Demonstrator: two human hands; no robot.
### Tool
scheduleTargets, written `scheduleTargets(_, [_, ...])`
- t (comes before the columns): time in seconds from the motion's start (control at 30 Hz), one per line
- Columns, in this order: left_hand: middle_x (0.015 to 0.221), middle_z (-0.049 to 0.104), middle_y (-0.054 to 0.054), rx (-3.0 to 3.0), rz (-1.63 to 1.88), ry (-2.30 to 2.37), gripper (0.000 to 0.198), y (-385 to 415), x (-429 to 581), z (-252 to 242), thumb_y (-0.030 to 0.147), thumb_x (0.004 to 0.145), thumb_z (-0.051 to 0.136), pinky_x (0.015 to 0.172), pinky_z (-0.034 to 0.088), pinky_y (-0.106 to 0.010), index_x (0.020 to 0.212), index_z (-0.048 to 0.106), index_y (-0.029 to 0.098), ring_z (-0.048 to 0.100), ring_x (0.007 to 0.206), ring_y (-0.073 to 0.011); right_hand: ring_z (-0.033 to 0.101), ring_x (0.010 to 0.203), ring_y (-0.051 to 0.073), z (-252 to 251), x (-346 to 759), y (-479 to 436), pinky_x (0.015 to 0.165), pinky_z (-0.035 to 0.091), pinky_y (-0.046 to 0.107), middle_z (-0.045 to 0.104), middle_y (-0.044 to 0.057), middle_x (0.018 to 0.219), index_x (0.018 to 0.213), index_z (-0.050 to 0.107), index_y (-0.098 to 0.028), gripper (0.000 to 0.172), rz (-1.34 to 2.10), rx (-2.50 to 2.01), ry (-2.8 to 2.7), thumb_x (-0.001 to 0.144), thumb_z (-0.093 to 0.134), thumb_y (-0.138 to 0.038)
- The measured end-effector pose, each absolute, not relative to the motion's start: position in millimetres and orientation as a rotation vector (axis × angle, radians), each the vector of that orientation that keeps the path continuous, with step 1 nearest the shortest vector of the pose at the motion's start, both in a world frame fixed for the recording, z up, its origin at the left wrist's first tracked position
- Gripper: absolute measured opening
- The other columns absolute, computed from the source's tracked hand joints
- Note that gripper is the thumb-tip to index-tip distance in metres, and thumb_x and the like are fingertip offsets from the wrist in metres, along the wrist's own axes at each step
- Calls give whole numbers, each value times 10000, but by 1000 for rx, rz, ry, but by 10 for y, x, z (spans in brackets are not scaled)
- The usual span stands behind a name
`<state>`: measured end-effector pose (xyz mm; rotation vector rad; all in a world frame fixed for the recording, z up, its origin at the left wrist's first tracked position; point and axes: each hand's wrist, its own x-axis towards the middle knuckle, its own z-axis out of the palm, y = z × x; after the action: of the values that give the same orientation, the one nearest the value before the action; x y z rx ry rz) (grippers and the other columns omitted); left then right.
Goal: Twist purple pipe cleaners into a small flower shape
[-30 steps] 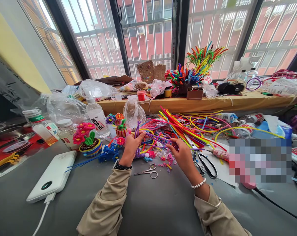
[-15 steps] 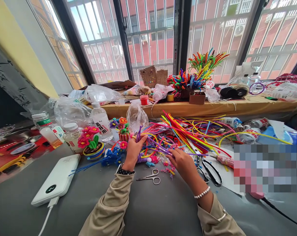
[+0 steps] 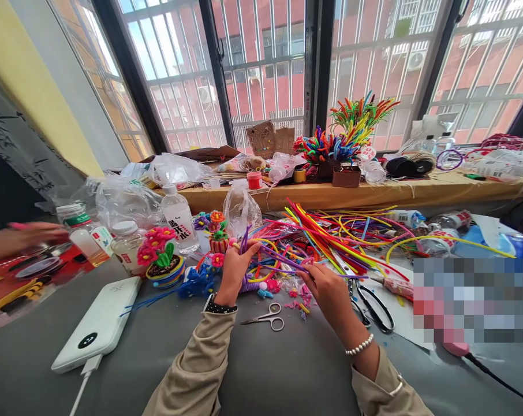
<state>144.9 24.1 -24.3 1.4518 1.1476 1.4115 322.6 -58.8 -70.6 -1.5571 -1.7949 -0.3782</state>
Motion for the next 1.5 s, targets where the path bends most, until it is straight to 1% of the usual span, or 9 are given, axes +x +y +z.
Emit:
scheduleTargets(0.3, [593,653,-30,1523,1408,1192,146,243,1429,-211,270,569,664,568,416,-231,658,674,155,588,591,-155,604,639,174,-717,3261,-589,573,399,253,663,57,733,801,631,-172,348,-420,-1547,-1785,851,353,-376])
scheduleTargets(0.5, [598,653,-36,1511,1398,1210,178,252,1429,-223,291,588,646,569,417,-230,674,670,138,586,587,-151,604,582,148,-691,3263,-605,528,386,229,668,39,680,744,631,-183,384,-417,-1520,-1764,849,338,-409])
scheduleTargets(0.6, [569,637,-22,1501,1408,1229,225,283,1416,-257,325,577,650,552,414,-232,697,669,135,577,571,-149,614,617,154,-684,3277,-599,556,407,231,673,38,709,772,629,-180,370,-384,-1487,-1718,834,361,-427])
scheduleTargets(0.77, [444,570,3,1426,1425,1252,246,334,1399,-302,351,577,645,520,417,-236,701,668,140,573,538,-152,616,673,172,-677,3293,-593,603,437,252,672,48,781,857,618,-181,328,-206,-1463,-1672,822,391,-415])
scheduleTargets(0.97, [408,543,18,1388,1443,1209,227,340,1404,-305,340,576,650,526,418,-231,692,662,146,574,538,-148,555,492,149,-625,3253,-618,505,416,245,612,11,555,758,624,-183,290,111,-1508,-1503,784,452,-415])
scheduleTargets(1.07, [411,537,27,1363,1460,1179,236,341,1401,-297,342,576,649,526,412,-227,711,659,148,562,523,-138,576,590,163,-580,3250,-611,547,419,247,643,29,659,753,636,-188,274,222,-1492,-1531,749,500,-425])
scheduleTargets(1.17, [392,506,40,1363,1447,1152,230,328,1403,-278,330,560,663,517,399,-225,704,658,151,527,480,-123,582,706,175,-535,3260,-598,618,420,255,654,37,759,735,644,-200,281,373,-1435,-1632,747,495,-438])
scheduleTargets(1.37, [435,487,58,1343,1423,1054,218,239,1437,-206,311,545,683,469,343,-202,690,646,152,390,396,-59,537,678,160,-498,3266,-594,625,400,259,591,37,706,642,627,-186,360,570,-1399,-1663,767,440,-467])
scheduleTargets(1.5, [438,447,64,1216,1430,805,238,183,1456,-145,360,626,621,393,257,-184,731,614,147,302,369,-35,499,685,156,-515,3268,-590,630,384,261,549,35,708,665,631,-183,309,607,-1398,-1514,730,499,-455])
